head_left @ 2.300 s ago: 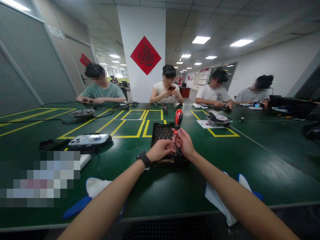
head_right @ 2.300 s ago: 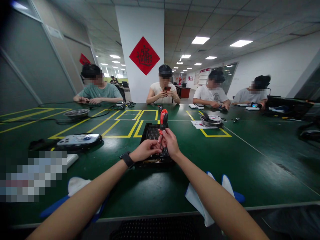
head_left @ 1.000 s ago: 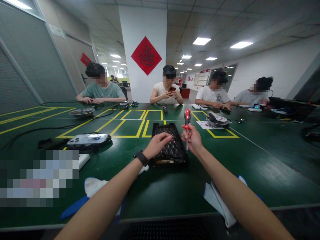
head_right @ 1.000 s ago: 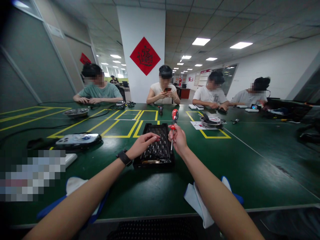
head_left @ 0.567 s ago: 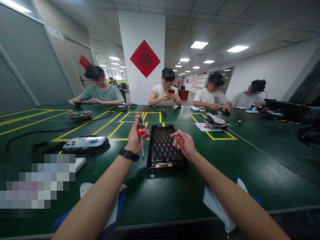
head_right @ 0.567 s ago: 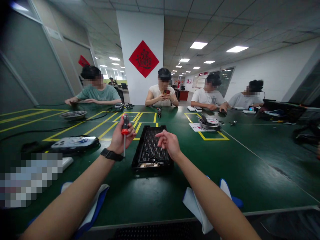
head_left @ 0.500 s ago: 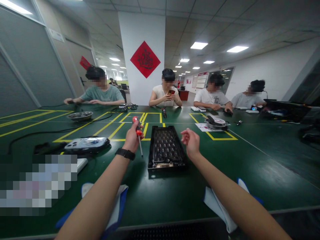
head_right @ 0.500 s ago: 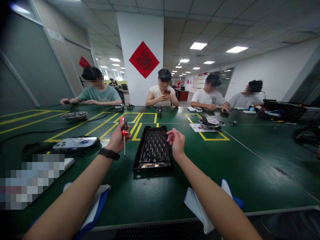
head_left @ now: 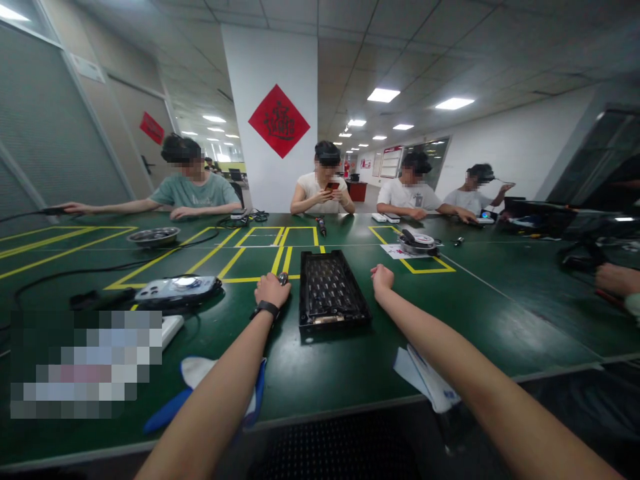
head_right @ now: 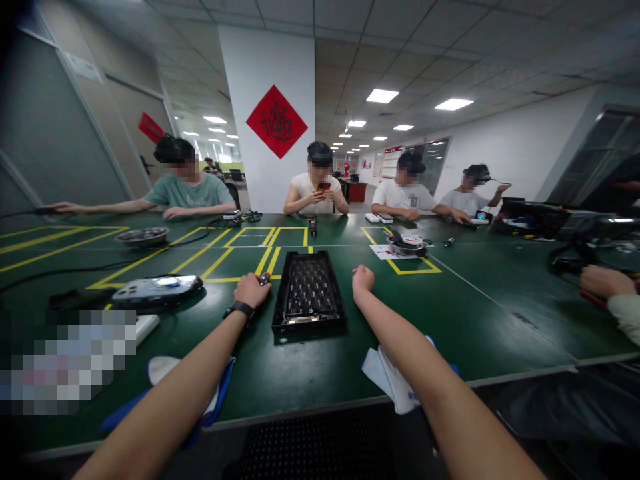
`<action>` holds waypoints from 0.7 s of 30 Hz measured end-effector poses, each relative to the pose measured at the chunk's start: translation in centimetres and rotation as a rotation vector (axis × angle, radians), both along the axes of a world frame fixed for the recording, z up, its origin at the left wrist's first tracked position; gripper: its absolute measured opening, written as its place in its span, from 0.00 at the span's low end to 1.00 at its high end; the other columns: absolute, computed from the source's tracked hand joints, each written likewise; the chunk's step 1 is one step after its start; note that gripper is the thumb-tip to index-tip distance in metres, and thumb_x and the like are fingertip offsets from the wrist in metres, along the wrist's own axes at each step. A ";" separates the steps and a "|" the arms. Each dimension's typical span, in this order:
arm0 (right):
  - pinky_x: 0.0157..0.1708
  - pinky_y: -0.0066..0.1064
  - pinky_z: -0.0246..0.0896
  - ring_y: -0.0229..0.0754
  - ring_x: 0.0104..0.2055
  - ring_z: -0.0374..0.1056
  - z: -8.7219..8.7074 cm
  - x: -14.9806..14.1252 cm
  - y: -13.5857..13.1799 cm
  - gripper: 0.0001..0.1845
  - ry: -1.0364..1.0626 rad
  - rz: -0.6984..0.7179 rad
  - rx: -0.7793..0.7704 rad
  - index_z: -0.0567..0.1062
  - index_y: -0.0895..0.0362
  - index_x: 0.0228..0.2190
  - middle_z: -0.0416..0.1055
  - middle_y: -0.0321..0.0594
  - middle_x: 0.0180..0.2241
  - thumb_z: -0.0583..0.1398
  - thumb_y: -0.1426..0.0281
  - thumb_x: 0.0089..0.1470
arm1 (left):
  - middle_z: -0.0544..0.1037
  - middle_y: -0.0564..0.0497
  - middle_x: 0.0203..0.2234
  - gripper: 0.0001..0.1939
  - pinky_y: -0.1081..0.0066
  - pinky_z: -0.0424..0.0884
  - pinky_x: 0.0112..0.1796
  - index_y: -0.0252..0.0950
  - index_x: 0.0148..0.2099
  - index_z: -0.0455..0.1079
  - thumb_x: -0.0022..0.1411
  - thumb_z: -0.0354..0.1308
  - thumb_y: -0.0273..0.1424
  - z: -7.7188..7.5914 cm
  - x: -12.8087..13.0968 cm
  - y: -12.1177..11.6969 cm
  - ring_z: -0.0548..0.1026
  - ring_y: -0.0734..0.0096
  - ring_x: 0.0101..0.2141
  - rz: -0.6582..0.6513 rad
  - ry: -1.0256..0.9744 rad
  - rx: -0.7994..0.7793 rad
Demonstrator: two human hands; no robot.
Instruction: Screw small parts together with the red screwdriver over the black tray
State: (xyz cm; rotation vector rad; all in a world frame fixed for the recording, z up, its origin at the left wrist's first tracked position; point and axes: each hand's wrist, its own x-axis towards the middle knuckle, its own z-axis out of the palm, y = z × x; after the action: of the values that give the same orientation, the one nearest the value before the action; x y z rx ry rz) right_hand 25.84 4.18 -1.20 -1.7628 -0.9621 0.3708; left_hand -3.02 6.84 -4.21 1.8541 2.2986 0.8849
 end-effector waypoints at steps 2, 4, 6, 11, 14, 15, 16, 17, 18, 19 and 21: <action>0.21 0.24 0.57 0.35 0.19 0.64 1.0 0.2 0.0 0.16 -0.071 0.112 -0.121 0.66 0.59 0.19 0.66 0.38 0.15 0.46 0.68 0.52 | 0.66 0.37 0.45 0.24 0.58 0.62 0.43 0.32 0.49 0.61 0.50 0.50 0.37 -0.3 0.2 0.0 0.65 0.51 0.47 0.021 0.042 0.048; 0.21 0.25 0.57 0.36 0.19 0.65 1.8 0.2 -0.1 0.14 -0.162 0.221 -0.215 0.68 0.61 0.19 0.67 0.39 0.16 0.53 0.64 0.49 | 0.63 0.39 0.48 0.26 0.57 0.61 0.44 0.36 0.54 0.56 0.51 0.48 0.34 -0.7 0.2 0.3 0.63 0.52 0.48 0.001 0.032 0.042; 0.24 0.26 0.59 0.40 0.24 0.68 2.0 -0.4 -0.4 0.15 -0.267 0.299 -0.274 0.70 0.61 0.19 0.70 0.43 0.19 0.59 0.61 0.43 | 0.61 0.40 0.50 0.27 0.57 0.61 0.44 0.38 0.56 0.55 0.51 0.48 0.34 -1.0 0.1 0.7 0.62 0.53 0.49 -0.035 0.021 0.013; 0.36 0.32 0.60 0.50 0.41 0.67 1.0 -2.9 0.0 0.14 -0.493 0.293 -0.346 0.73 0.63 0.29 0.71 0.54 0.36 0.59 0.63 0.45 | 0.63 0.40 0.49 0.28 0.57 0.60 0.45 0.38 0.56 0.55 0.52 0.47 0.39 -1.2 -0.3 1.2 0.62 0.51 0.48 -0.065 0.037 -0.016; 0.37 0.36 0.60 0.52 0.42 0.67 0.9 -4.1 1.1 0.13 -0.575 0.254 -0.371 0.73 0.64 0.34 0.70 0.57 0.39 0.54 0.67 0.51 | 0.63 0.41 0.49 0.28 0.56 0.60 0.45 0.40 0.56 0.56 0.52 0.46 0.40 -1.1 -0.3 1.2 0.62 0.51 0.48 -0.059 0.042 -0.025; 0.37 0.36 0.60 0.52 0.42 0.67 1.1 -4.3 1.5 0.13 -0.600 0.247 -0.373 0.73 0.64 0.34 0.70 0.57 0.39 0.54 0.69 0.51 | 0.63 0.41 0.49 0.27 0.56 0.60 0.45 0.40 0.55 0.56 0.52 0.46 0.41 -1.1 -0.3 1.1 0.62 0.51 0.48 -0.058 0.042 -0.027; 0.37 0.36 0.61 0.51 0.42 0.67 1.4 -4.3 1.8 0.13 -0.624 0.243 -0.373 0.73 0.65 0.35 0.70 0.57 0.39 0.53 0.70 0.51 | 0.63 0.41 0.49 0.27 0.56 0.60 0.45 0.40 0.55 0.56 0.52 0.46 0.41 -1.0 -0.3 1.1 0.62 0.51 0.48 -0.057 0.041 -0.030; 0.38 0.35 0.60 0.51 0.42 0.67 1.9 -4.1 2.1 0.12 -0.649 0.240 -0.371 0.73 0.65 0.35 0.70 0.57 0.39 0.54 0.71 0.51 | 0.63 0.41 0.49 0.27 0.56 0.59 0.45 0.40 0.55 0.56 0.52 0.46 0.41 -1.0 -0.3 1.1 0.62 0.51 0.48 -0.058 0.040 -0.033; 0.38 0.34 0.60 0.50 0.42 0.67 2.4 -3.8 2.3 0.12 -0.674 0.237 -0.368 0.73 0.65 0.35 0.70 0.57 0.39 0.54 0.72 0.51 | 0.63 0.41 0.49 0.27 0.56 0.59 0.46 0.40 0.55 0.57 0.52 0.46 0.41 -1.0 -0.3 1.1 0.62 0.51 0.48 -0.059 0.039 -0.038; 0.38 0.34 0.60 0.50 0.42 0.67 3.1 -3.1 2.4 0.12 -0.700 0.236 -0.366 0.73 0.65 0.35 0.70 0.57 0.39 0.54 0.72 0.51 | 0.63 0.41 0.49 0.28 0.56 0.59 0.46 0.40 0.55 0.57 0.52 0.46 0.42 -0.9 -0.3 1.1 0.62 0.51 0.48 -0.059 0.037 -0.042; 0.40 0.32 0.59 0.49 0.43 0.66 4.8 -1.0 2.5 0.12 -0.754 0.230 -0.359 0.73 0.66 0.35 0.69 0.57 0.39 0.55 0.71 0.51 | 0.63 0.41 0.49 0.28 0.55 0.59 0.46 0.40 0.55 0.56 0.52 0.46 0.42 -0.9 -0.3 1.1 0.61 0.50 0.49 -0.060 0.033 -0.048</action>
State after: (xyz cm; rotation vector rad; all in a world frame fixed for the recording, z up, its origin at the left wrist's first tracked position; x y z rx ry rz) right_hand 24.83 6.68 3.59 -2.1749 -1.7236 -0.0005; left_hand -3.33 7.89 -5.10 1.9210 2.2486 0.7907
